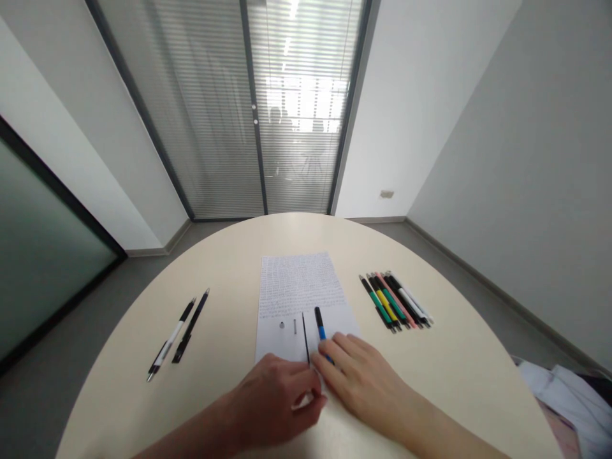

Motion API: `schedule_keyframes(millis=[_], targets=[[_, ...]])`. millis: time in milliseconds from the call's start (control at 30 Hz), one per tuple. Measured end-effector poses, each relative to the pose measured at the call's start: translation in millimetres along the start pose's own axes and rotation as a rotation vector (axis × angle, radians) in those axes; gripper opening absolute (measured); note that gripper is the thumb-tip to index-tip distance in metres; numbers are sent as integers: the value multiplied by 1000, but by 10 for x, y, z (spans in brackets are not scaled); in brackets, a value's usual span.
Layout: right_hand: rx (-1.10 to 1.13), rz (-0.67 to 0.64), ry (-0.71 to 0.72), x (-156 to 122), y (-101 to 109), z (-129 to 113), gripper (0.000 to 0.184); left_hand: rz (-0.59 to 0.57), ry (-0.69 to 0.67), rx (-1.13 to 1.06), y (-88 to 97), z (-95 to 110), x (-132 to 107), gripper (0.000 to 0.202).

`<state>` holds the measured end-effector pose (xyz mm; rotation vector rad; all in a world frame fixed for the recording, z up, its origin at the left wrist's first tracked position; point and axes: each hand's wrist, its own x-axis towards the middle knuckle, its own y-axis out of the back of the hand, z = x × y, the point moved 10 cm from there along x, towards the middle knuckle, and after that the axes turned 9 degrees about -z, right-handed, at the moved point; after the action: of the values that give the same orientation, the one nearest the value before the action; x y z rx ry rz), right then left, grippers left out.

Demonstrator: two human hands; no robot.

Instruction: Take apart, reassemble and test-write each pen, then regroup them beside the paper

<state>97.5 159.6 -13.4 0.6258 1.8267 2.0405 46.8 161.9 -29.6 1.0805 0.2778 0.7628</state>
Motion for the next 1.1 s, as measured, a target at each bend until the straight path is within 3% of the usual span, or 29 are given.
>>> schedule_keyframes(millis=[133,333,467,567,667,733,800,967,1100], targets=[[234,-237,74,-16,-142,-277,19,-288,-247,92,-205,326,-81,17],[291,-290,40,-21,-242,-288,22,-411,-198,70,-269,333,-60,16],[352,-304,-24,-35,-227,-223,14,-407,-173,-5,-298,281,-74,15],[468,-289,-148,-41,-239,-34,14,-373,-62,-92,-298,143,-64,11],[523,-148,-386,-35,-251,344,19,-324,71,-120,-282,-23,-43,13],[481,-53,-571,-51,-270,604,28,-309,70,-97,-283,-41,-27,15],[418,-38,-675,-34,-322,746,34,-307,48,-71,-297,-30,-15,19],[339,-96,-733,36,-433,830,32,-277,74,-62,-307,-62,4,18],[421,-29,-691,26,-405,814,31,-274,94,-36,-315,-79,18,17]])
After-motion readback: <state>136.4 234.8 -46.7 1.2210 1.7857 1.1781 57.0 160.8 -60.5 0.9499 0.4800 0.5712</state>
